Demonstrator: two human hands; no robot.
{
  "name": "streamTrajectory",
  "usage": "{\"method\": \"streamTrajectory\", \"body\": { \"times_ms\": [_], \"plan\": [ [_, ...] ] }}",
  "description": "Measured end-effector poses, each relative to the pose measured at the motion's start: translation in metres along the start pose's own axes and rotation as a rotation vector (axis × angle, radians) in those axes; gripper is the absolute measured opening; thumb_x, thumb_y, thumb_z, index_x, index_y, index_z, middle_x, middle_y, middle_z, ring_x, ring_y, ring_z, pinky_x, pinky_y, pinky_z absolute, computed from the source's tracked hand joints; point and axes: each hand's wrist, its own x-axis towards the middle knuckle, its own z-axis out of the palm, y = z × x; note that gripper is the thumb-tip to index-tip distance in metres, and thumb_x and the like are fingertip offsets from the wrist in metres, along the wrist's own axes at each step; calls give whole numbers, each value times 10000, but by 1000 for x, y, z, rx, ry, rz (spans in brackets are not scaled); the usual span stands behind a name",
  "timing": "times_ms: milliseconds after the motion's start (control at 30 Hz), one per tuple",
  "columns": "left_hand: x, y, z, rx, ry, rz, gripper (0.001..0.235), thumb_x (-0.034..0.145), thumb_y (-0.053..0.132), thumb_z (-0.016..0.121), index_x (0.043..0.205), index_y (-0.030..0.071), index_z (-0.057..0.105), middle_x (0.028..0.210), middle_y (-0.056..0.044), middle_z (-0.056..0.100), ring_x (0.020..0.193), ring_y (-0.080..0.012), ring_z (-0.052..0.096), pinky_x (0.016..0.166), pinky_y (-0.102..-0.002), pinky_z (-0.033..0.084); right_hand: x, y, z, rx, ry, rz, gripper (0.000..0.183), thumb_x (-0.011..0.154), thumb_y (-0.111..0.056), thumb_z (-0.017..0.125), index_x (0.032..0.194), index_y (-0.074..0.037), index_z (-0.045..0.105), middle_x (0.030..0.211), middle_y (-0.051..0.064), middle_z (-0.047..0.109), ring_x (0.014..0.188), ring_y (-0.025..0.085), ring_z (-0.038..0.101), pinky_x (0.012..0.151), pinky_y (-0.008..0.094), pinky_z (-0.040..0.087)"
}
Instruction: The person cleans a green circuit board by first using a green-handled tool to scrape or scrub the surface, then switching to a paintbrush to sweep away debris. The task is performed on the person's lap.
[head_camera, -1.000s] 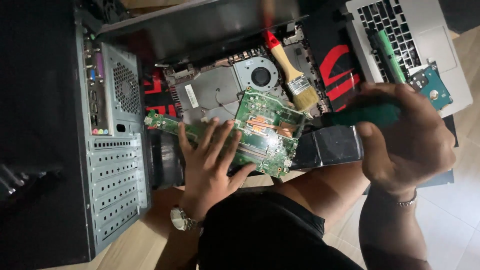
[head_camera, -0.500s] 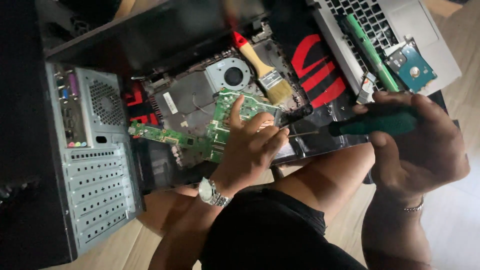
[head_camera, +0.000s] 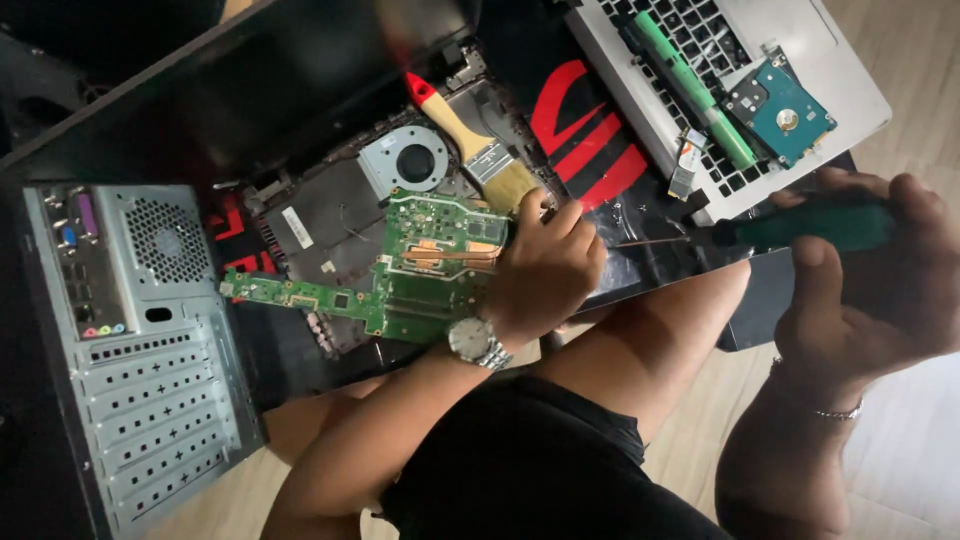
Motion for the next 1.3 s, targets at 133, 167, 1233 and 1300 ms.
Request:
{"method": "streamTrajectory", "body": {
  "times_ms": [133, 167, 1233, 1300],
  "plan": [
    [7, 5, 15, 0, 21, -24, 353, 814, -155, 602, 603, 119, 535, 621, -46, 490, 740, -258, 506, 880, -562, 500, -6, 1, -5, -4, 11, 26, 433, 1119, 98, 573, 1510, 55, 391, 1301, 421, 508, 1112, 563, 612, 1037, 645, 609],
    [8, 6, 15, -11, 38, -40, 368, 860, -128, 616, 594, 107, 518, 618, -50, 475, 730, -264, 488, 852, -549, 490, -7, 2, -7, 4, 21, 38, 438, 1118, 111, 561, 1514, 56, 383, 1304, 430, 497, 1113, 558, 609, 1048, 651, 603],
    [-178, -56, -115, -67, -112, -525, 1027, 840, 661, 919, 1560, 156, 389, 1608, -136, 473, 1521, -355, 440, 1243, -773, 203, 15, -27, 130, 10, -379, -244, 445, 991, -58, 685, 1303, 147, 444, 1123, 388, 592, 1003, 496, 695, 851, 521, 638],
    [-180, -56, -112, -52, -128, -525, 1030, 829, 698, 897, 1559, 172, 396, 1606, -128, 477, 1509, -352, 460, 1228, -783, 216, 16, -26, 131, -8, -361, -254, 435, 999, -85, 682, 1297, 132, 450, 1092, 381, 610, 1003, 507, 704, 872, 530, 619]
  ]
}}
